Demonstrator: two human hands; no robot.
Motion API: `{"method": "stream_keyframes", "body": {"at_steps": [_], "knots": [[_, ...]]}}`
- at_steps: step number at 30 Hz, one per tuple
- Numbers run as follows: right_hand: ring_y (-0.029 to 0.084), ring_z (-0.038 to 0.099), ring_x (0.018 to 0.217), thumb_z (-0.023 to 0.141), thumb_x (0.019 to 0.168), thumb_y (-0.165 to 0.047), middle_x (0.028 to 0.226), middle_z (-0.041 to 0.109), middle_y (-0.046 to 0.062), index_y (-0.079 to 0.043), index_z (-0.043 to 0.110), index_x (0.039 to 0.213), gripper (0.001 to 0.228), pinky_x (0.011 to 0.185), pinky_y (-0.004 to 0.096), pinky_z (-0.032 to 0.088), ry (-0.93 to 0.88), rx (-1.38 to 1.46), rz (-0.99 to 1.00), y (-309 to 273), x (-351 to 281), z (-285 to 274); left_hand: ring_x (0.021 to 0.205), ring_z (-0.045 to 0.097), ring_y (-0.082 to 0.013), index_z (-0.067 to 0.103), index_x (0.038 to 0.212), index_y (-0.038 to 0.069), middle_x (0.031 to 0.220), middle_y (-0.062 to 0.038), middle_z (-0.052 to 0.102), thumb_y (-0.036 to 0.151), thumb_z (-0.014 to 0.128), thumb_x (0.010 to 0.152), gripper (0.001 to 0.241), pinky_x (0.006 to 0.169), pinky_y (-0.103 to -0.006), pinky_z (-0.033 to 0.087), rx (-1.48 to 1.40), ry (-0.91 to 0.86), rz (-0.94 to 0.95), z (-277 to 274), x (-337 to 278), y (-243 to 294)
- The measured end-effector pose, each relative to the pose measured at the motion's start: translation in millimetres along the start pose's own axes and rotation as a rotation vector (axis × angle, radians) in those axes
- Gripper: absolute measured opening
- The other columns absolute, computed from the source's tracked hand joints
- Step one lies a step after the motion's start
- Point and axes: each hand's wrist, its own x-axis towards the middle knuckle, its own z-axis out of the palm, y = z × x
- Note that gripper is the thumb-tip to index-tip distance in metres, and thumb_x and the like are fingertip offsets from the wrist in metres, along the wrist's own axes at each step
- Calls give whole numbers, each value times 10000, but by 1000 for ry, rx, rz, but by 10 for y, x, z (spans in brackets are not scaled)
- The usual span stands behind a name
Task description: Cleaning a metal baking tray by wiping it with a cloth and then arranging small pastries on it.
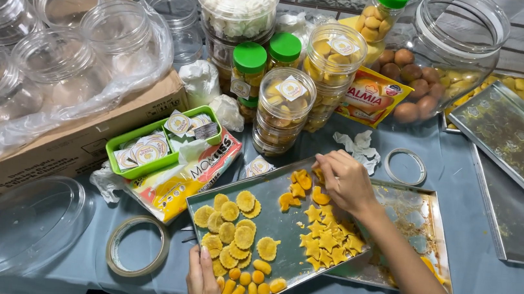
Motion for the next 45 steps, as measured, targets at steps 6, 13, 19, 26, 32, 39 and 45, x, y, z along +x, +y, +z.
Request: {"method": "stream_keyframes", "body": {"at_steps": [6,13,19,26,32,39,45], "knots": [[215,728,898,543,1031,-257,1019,794,35,-91,801,1043,307,814,356,543,-40,-146,466,31,-551,-727,1042,704,-217,565,1199,111,1149,-91,760,416,369,1078,382,810,-329,555,44,44,-51,18,24,11],[149,97,1573,267,1013,-521,1723,92,-126,-388,180,1617,624,1267,493,135,-718,-155,750,77,-1674,-1065,1102,669,-199,600,1237,156,1200,-55,738,436,372,1083,392,844,-314,518,90,135,-65,100,-36,40],[225,602,1223,625,920,-481,1381,606,-10,-261,621,1386,515,1049,477,472,-352,-236,326,259,-2357,-857,1073,680,-216,572,1219,107,1172,-100,738,423,367,1087,399,811,-326,533,50,101,49,64,67,-131],[144,625,850,603,905,-578,964,648,-23,-199,632,913,380,761,312,525,-317,-268,377,317,-2393,-782,1042,695,-225,537,1211,103,1167,-122,733,426,356,1087,391,760,-343,552,30,59,28,48,21,-75],[148,516,633,610,944,-436,711,574,-21,-169,578,749,332,602,309,426,-242,-326,238,277,-2413,-751,1030,695,-220,537,1188,91,1149,-118,737,419,355,1093,387,758,-339,547,17,58,59,49,54,-134],[165,610,637,599,958,-395,773,642,11,-132,671,791,319,563,308,498,-204,-380,150,369,-2494,-698,980,666,-201,509,1119,75,1070,-108,707,419,344,1107,382,742,-329,523,25,47,85,40,97,-203],[123,575,555,587,957,-392,651,612,-34,-173,627,704,336,498,295,470,-239,-391,199,455,-2507,-697,1040,653,-212,550,1150,79,1125,-102,709,407,349,1090,389,834,-334,501,30,29,82,20,80,-159]]}}
